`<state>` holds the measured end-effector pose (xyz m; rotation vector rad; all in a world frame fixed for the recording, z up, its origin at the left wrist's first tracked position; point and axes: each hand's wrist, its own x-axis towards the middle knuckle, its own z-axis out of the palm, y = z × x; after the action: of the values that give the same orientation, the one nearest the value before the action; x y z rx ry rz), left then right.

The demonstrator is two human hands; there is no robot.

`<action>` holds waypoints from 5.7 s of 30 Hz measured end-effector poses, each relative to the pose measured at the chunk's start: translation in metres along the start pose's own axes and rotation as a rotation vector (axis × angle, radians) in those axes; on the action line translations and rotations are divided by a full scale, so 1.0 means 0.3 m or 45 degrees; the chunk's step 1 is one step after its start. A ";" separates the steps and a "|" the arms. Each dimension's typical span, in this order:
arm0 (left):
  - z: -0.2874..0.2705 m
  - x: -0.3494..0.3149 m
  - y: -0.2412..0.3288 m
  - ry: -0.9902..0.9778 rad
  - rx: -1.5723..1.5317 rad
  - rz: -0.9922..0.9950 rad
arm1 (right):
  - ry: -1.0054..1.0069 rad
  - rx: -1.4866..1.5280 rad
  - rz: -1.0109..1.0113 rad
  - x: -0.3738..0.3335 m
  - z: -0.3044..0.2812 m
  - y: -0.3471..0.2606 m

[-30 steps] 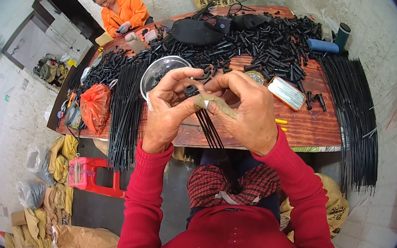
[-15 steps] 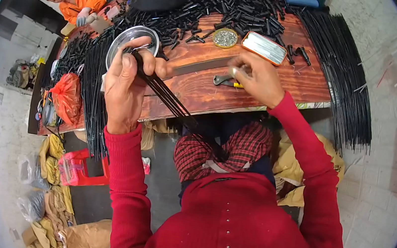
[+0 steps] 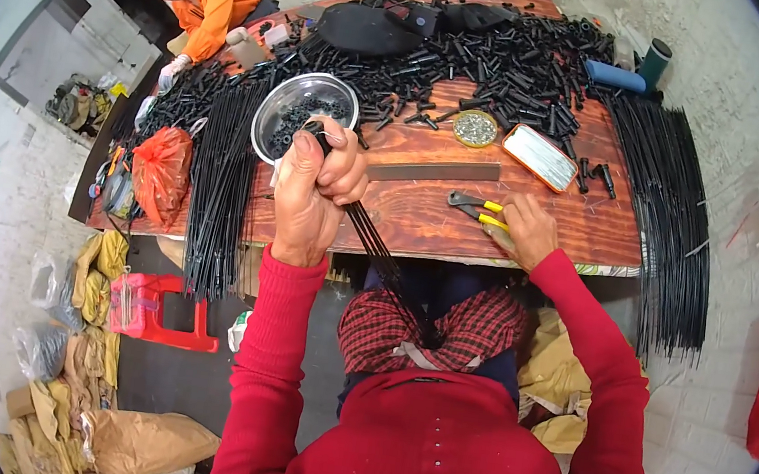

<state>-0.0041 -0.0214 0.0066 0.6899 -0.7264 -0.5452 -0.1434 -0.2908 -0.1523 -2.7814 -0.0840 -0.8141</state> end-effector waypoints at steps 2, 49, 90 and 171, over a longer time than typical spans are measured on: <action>0.007 0.002 -0.003 -0.012 -0.019 0.028 | -0.001 0.019 -0.021 0.006 -0.008 0.014; 0.094 -0.058 0.007 -0.019 0.397 -0.025 | -1.445 1.864 0.883 0.423 -0.636 -0.329; 0.084 0.010 -0.073 0.004 0.301 -0.034 | -0.170 -0.164 -0.300 0.359 -0.685 -0.327; 0.038 -0.011 -0.050 0.017 0.265 0.045 | -1.241 1.767 0.738 0.477 -0.598 -0.269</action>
<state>-0.0178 -0.0333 0.0007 0.8717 -0.7885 -0.4359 -0.1267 -0.2586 0.0882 -1.4369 0.0060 0.6173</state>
